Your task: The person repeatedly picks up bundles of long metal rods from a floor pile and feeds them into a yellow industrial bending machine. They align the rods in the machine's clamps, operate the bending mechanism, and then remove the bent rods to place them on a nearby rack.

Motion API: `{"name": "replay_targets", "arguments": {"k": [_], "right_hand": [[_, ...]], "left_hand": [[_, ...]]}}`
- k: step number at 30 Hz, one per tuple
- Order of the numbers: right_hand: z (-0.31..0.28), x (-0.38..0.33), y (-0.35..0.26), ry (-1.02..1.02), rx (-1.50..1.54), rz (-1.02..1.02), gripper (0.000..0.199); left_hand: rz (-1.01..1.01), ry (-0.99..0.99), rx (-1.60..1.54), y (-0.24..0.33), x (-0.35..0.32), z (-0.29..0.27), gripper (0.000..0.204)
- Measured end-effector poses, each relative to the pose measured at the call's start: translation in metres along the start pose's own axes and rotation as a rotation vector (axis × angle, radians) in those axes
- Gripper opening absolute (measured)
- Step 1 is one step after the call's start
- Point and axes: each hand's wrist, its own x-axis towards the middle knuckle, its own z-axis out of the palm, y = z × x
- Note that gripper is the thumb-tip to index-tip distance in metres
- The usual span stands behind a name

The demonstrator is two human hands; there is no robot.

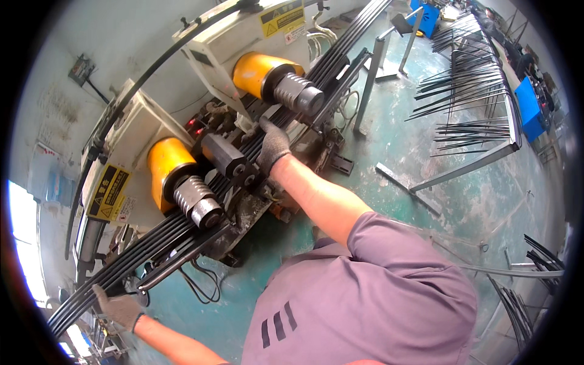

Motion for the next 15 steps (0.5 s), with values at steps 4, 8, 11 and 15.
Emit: {"name": "replay_targets", "arguments": {"k": [4,8,11,15], "right_hand": [[-0.003,0.006,0.008,0.058,-0.021,0.015,0.017],[-0.005,0.020,0.010,0.088,-0.020,-0.041,0.015],[-0.003,0.009,0.007,0.084,-0.002,-0.046,0.013],[0.000,0.001,0.003,0.048,0.003,-0.046,0.014]], "left_hand": [[-0.008,0.080,-0.063,0.041,0.043,-0.015,0.037],[-0.160,0.005,-0.570,0.085,0.094,-0.019,0.041],[-0.201,0.020,-0.634,0.176,0.070,0.022,0.043],[-0.102,-0.110,-0.639,0.214,0.069,0.046,0.039]]}}
